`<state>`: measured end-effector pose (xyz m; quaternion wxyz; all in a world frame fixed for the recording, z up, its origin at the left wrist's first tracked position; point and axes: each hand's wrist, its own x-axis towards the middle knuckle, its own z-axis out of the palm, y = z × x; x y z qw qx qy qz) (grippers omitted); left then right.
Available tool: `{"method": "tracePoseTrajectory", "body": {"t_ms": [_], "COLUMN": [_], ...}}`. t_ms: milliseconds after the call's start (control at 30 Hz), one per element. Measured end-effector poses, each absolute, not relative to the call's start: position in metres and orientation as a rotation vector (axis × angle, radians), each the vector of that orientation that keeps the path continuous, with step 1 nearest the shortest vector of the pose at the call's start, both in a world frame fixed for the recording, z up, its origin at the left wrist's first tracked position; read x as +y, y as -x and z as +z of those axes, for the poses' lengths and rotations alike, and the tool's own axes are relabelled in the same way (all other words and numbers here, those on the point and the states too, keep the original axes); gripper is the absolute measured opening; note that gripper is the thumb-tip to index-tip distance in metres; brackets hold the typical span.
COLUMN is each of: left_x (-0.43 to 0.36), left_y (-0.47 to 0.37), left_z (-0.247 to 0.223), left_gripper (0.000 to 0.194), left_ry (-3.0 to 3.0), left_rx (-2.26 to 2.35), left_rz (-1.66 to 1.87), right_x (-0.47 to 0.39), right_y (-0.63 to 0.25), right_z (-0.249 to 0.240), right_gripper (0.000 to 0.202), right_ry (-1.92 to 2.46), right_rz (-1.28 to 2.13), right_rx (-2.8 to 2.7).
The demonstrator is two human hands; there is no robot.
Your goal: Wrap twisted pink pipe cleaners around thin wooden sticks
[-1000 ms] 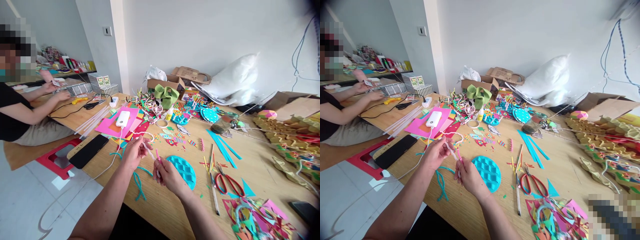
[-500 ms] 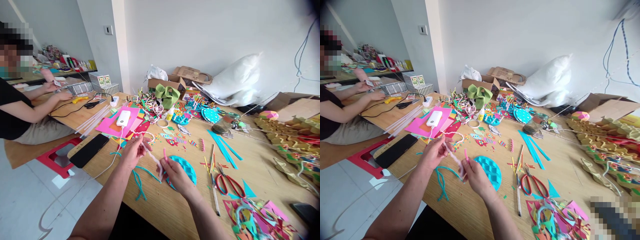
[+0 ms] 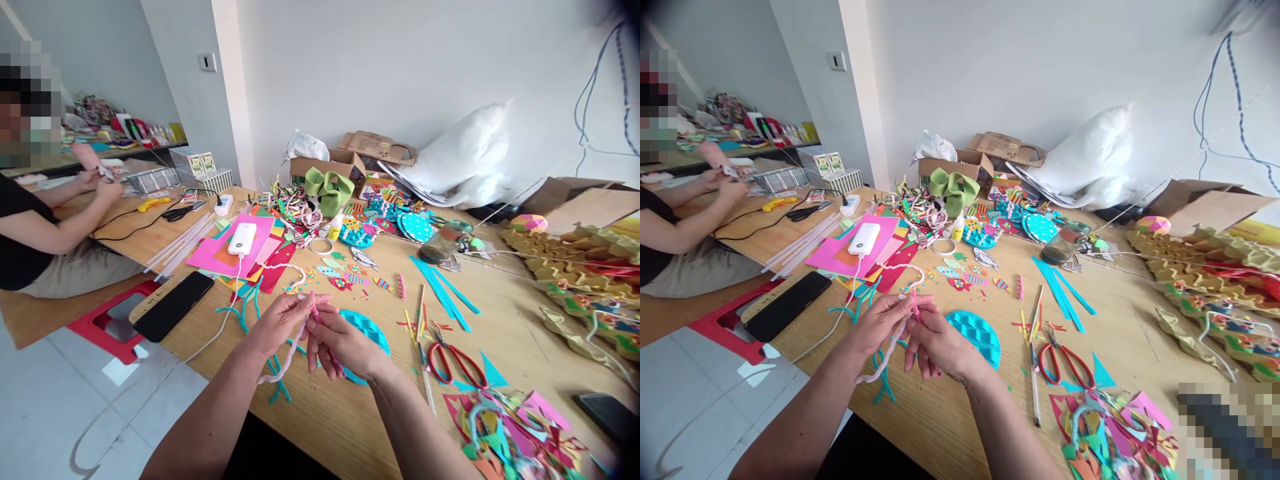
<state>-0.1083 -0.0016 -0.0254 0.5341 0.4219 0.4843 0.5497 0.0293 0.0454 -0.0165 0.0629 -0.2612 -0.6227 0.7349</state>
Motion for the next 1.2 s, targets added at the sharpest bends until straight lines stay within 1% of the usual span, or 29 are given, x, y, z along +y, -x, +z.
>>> {"method": "tracePoseTrajectory", "body": {"t_ms": [267, 367, 500, 633, 767, 933, 1067, 1200], "left_x": [-0.001, 0.0, 0.002, 0.002, 0.001, -0.005, -0.009, -0.01], "left_y": [0.101, 0.099, 0.095, 0.093, 0.097, 0.112, 0.123, 0.126], "left_z": [-0.024, -0.025, -0.03, -0.033, -0.035, -0.033, -0.028, -0.023], "left_gripper": [0.036, 0.036, 0.038, 0.044, 0.04, 0.038, 0.035, 0.038], "left_ry": [-0.926, -0.902, -0.871, -0.852, -0.939, -1.091, -1.228, -1.312], "left_rx": [0.93, 0.923, 0.956, 0.988, 0.98, 0.974, 0.955, 1.007], "left_rz": [1.362, 1.396, 1.448, 1.459, 1.455, 1.364, 1.254, 1.155], "right_x": [0.051, 0.052, 0.048, 0.041, 0.039, 0.039, 0.037, 0.034], "right_y": [-0.039, -0.039, -0.031, -0.023, -0.023, -0.028, -0.031, -0.033], "right_z": [-0.016, -0.016, -0.019, -0.026, -0.031, -0.03, -0.03, -0.024], "right_gripper": [0.041, 0.042, 0.043, 0.044, 0.042, 0.04, 0.038, 0.035], "right_ry": [0.826, 0.821, 0.765, 0.689, 0.757, 0.73, 0.692, 0.658], "right_rz": [2.076, 2.023, 1.855, 1.941, 1.989, 2.032, 1.997, 1.807], "right_rx": [-2.137, -2.114, -1.916, -1.699, -1.596, -1.548, -1.684, -1.989]}}
